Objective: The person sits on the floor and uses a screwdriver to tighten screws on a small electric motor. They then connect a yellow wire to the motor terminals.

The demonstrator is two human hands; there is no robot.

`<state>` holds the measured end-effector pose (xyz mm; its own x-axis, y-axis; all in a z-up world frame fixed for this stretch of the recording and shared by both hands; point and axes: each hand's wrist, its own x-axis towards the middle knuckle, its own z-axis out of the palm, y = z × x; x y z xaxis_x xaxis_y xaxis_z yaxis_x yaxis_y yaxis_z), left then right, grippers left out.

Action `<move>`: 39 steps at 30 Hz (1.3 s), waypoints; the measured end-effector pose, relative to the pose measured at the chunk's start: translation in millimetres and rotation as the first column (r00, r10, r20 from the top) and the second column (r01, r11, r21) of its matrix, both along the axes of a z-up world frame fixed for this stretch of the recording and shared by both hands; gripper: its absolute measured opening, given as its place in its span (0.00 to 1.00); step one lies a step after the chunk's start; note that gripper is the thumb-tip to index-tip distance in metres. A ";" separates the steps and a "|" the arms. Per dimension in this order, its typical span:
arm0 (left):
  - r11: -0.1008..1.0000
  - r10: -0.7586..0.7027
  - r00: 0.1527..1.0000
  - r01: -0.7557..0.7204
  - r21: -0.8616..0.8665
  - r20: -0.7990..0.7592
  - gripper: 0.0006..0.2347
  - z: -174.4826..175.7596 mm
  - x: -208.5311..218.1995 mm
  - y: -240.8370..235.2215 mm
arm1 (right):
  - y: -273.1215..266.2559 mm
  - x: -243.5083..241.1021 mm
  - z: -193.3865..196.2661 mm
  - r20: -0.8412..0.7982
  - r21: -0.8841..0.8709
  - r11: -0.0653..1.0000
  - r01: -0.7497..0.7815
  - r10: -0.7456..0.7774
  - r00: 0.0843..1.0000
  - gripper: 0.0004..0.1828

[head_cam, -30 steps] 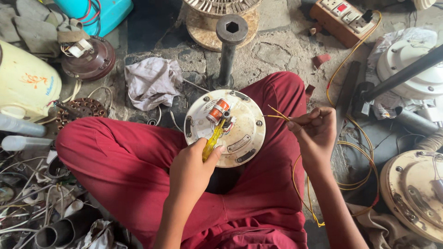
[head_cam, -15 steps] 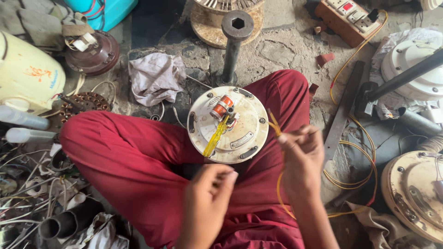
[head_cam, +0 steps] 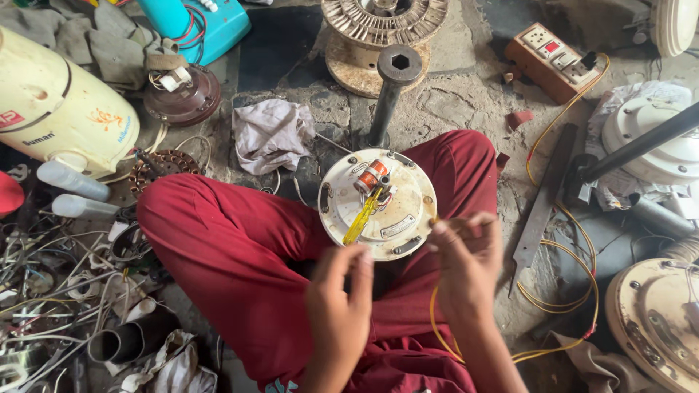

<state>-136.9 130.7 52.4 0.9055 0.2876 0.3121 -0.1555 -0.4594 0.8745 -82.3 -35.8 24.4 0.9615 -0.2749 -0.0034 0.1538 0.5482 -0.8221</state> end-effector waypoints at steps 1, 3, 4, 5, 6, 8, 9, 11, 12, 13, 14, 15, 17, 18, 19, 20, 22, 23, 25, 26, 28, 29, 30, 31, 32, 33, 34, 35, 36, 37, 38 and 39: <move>0.990 0.029 0.998 -0.036 0.134 0.059 0.09 4.5 8.6 5.7 | -10.0 7.4 -2.8 0.029 -0.072 0.997 0.026 -0.024 0.999 0.18; 0.913 0.056 0.982 -0.123 0.389 0.178 0.13 8.8 28.3 12.8 | -29.7 20.3 -10.9 0.084 -0.211 0.974 0.084 -0.067 0.994 0.21; 0.904 0.021 0.999 -0.033 0.426 0.033 0.14 8.9 39.5 12.3 | -37.6 26.0 -15.6 0.083 -0.273 0.958 0.088 -0.068 0.994 0.22; 0.891 -0.009 0.993 0.060 0.450 -0.114 0.16 7.7 51.4 11.2 | -44.8 31.2 -20.5 0.082 -0.335 0.938 0.092 -0.069 0.994 0.23; 0.875 -0.038 0.966 0.156 0.458 -0.257 0.18 5.1 61.9 8.8 | -52.3 35.0 -25.7 0.084 -0.397 0.912 0.100 -0.072 0.994 0.24; 0.840 -0.044 0.930 0.233 0.490 -0.366 0.18 -2.7 77.5 9.5 | -65.1 41.8 -36.3 0.140 -0.443 0.892 0.091 -0.032 0.990 0.23; 0.821 -0.046 0.907 0.272 0.501 -0.418 0.18 -7.9 85.0 11.7 | -72.1 46.0 -40.7 0.166 -0.468 0.879 0.088 -0.011 0.986 0.22; 0.854 -0.129 0.888 0.325 0.406 -0.441 0.18 -19.2 95.3 27.3 | -83.1 48.6 -50.5 0.180 -0.512 0.855 0.085 0.010 0.984 0.23; 0.867 -0.168 0.878 0.349 0.357 -0.448 0.18 -24.2 101.3 38.0 | -86.3 50.7 -54.4 0.187 -0.533 0.842 0.082 0.023 0.982 0.23; 0.862 -0.243 0.866 0.400 0.313 -0.437 0.17 -29.1 108.9 47.0 | -88.4 52.5 -57.7 0.187 -0.543 0.837 0.071 0.038 0.982 0.23; 0.851 -0.315 0.851 0.449 0.272 -0.419 0.16 -32.9 119.3 54.4 | -88.8 55.7 -60.5 0.190 -0.550 0.833 0.061 0.053 0.980 0.22; 0.836 -0.385 0.832 0.498 0.232 -0.399 0.16 -35.5 128.9 61.6 | -88.6 58.7 -62.9 0.193 -0.557 0.829 0.052 0.068 0.979 0.22; 0.786 -0.538 0.654 0.618 -0.037 -0.532 0.16 -38.2 146.4 72.5 | -87.6 62.1 -67.8 0.214 -0.624 0.779 0.064 0.092 0.972 0.22; 0.743 -0.611 0.547 0.646 -0.176 -0.572 0.16 -38.9 153.1 74.0 | -86.4 63.9 -70.6 0.225 -0.656 0.751 0.071 0.105 0.969 0.21; 0.744 -0.597 0.528 0.645 -0.171 -0.604 0.16 -39.5 157.8 73.7 | -85.6 65.7 -73.2 0.233 -0.700 0.708 0.099 0.094 0.968 0.21; 0.747 -0.581 0.508 0.643 -0.168 -0.637 0.17 -39.4 160.3 74.0 | -84.6 66.9 -75.9 0.239 -0.741 0.660 0.124 0.086 0.967 0.21; 0.759 -0.548 0.498 0.634 -0.149 -0.672 0.17 -39.3 160.8 72.4 | -82.2 68.3 -81.2 0.266 -0.789 0.591 0.169 0.081 0.960 0.20; 0.768 -0.533 0.510 0.627 -0.133 -0.676 0.17 -39.8 160.0 70.4 | -81.7 68.8 -83.2 0.288 -0.798 0.572 0.190 0.085 0.954 0.20; 0.778 -0.535 0.543 0.615 -0.127 -0.648 0.17 -41.1 157.2 67.0 | -81.4 68.6 -86.0 0.309 -0.788 0.582 0.201 0.092 0.947 0.20; 0.778 -0.552 0.564 0.613 -0.136 -0.614 0.17 -41.9 155.4 65.4 | -81.4 69.0 -86.9 0.312 -0.769 0.609 0.193 0.094 0.945 0.20; 0.777 -0.577 0.590 0.610 -0.157 -0.565 0.18 -43.1 152.4 63.7 | -82.1 68.8 -87.5 0.303 -0.740 0.650 0.175 0.090 0.949 0.20; 0.775 -0.586 0.594 0.608 -0.169 -0.550 0.17 -43.3 151.0 63.7 | -82.2 68.3 -87.2 0.292 -0.730 0.664 0.164 0.085 0.953 0.20; 0.773 -0.596 0.600 0.608 -0.180 -0.534 0.17 -43.2 150.4 63.5 | -82.3 68.0 -86.6 0.281 -0.720 0.677 0.156 0.079 0.956 0.20; 0.775 -0.586 0.604 0.613 -0.155 -0.540 0.18 -42.7 150.7 63.5 | -81.9 67.4 -85.7 0.265 -0.712 0.687 0.147 0.069 0.962 0.20; 0.777 -0.575 0.610 0.616 -0.130 -0.545 0.18 -41.7 151.4 63.9 | -80.6 66.7 -84.6 0.248 -0.703 0.698 0.138 0.059 0.967 0.20; 0.777 -0.564 0.615 0.620 -0.104 -0.550 0.18 -40.5 151.3 64.3 | -79.1 65.4 -83.0 0.231 -0.694 0.708 0.130 0.049 0.972 0.20; 0.797 -0.543 0.614 0.592 -0.121 -0.573 0.18 -39.5 149.7 64.0 | -77.6 63.3 -81.1 0.220 -0.691 0.711 0.130 0.036 0.975 0.19; 0.815 -0.522 0.611 0.564 -0.136 -0.596 0.18 -39.0 147.2 62.6 | -75.4 60.5 -79.0 0.209 -0.688 0.714 0.130 0.023 0.978 0.19; 0.831 -0.502 0.606 0.536 -0.150 -0.617 0.18 -39.0 145.3 59.6 | -73.6 57.7 -76.6 0.198 -0.686 0.716 0.133 0.008 0.980 0.19; 0.842 -0.503 0.595 0.501 -0.200 -0.627 0.18 -39.5 142.8 55.3 | -71.7 54.4 -74.2 0.171 -0.673 0.732 0.106 0.014 0.985 0.19; 0.850 -0.504 0.585 0.465 -0.246 -0.636 0.18 -40.0 139.7 51.3 | -68.6 51.3 -72.1 0.145 -0.658 0.749 0.081 0.021 0.989 0.20; 0.857 -0.504 0.574 0.427 -0.290 -0.645 0.18 -40.9 136.3 46.9 | -66.2 48.2 -70.0 0.120 -0.641 0.766 0.056 0.028 0.992 0.20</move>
